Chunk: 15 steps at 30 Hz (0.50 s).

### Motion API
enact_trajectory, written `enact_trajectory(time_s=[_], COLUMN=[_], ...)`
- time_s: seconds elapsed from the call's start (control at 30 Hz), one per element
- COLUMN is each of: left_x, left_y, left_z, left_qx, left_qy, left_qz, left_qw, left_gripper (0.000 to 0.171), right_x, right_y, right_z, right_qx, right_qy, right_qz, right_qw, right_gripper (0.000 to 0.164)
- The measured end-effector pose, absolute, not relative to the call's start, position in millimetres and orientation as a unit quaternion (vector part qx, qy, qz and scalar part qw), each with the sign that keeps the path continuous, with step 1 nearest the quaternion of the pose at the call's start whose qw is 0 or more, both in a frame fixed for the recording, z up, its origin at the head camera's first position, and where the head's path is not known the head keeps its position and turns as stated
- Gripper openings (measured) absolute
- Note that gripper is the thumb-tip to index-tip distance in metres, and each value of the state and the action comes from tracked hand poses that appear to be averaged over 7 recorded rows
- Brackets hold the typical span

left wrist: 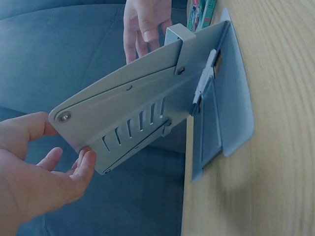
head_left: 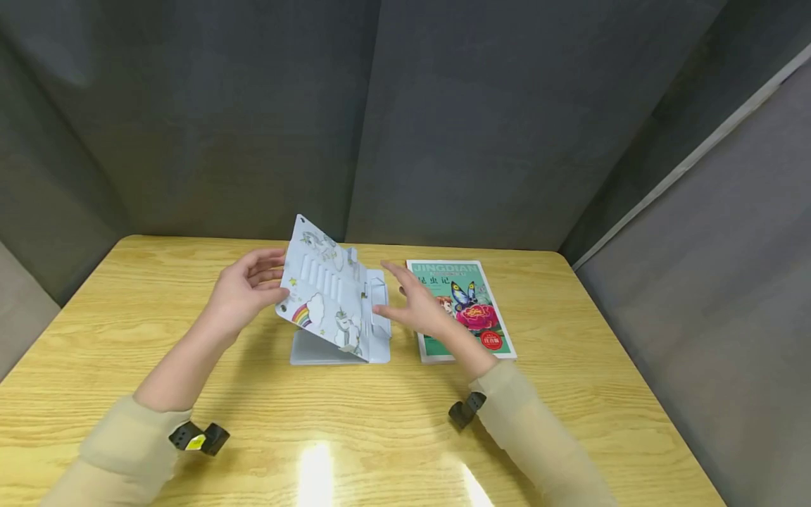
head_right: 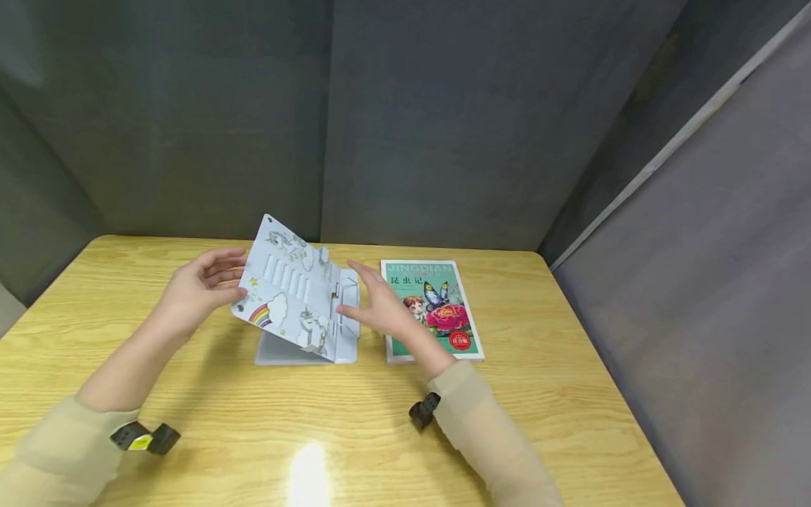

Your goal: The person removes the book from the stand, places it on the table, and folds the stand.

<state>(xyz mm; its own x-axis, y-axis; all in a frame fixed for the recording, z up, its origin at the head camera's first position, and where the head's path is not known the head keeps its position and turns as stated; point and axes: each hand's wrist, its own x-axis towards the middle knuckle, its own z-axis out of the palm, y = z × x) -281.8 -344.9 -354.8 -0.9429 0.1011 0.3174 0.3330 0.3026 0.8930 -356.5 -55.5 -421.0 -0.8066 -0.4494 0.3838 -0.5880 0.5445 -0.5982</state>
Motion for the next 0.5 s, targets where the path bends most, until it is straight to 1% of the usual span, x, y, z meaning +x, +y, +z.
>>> enact_trajectory(time_s=[0.23,0.5], left_x=[-282.7,-284.7], left_y=[-354.5,-365.0], left_z=[-362.7,-373.8], left_qx=[-0.124,-0.101], left_qy=[-0.797,-0.800], left_qz=[-0.585,-0.586], left_qw=[0.091,0.075], left_gripper=[0.063,0.066], right_x=[-369.4,-379.5], right_y=[-49.4,-46.2], right_z=[-418.8,-421.6], right_qx=[0.313,0.324], right_qy=[-0.884,-0.888], right_qz=[0.341,0.323], right_qw=[0.063,0.042], right_gripper=[0.091,0.092])
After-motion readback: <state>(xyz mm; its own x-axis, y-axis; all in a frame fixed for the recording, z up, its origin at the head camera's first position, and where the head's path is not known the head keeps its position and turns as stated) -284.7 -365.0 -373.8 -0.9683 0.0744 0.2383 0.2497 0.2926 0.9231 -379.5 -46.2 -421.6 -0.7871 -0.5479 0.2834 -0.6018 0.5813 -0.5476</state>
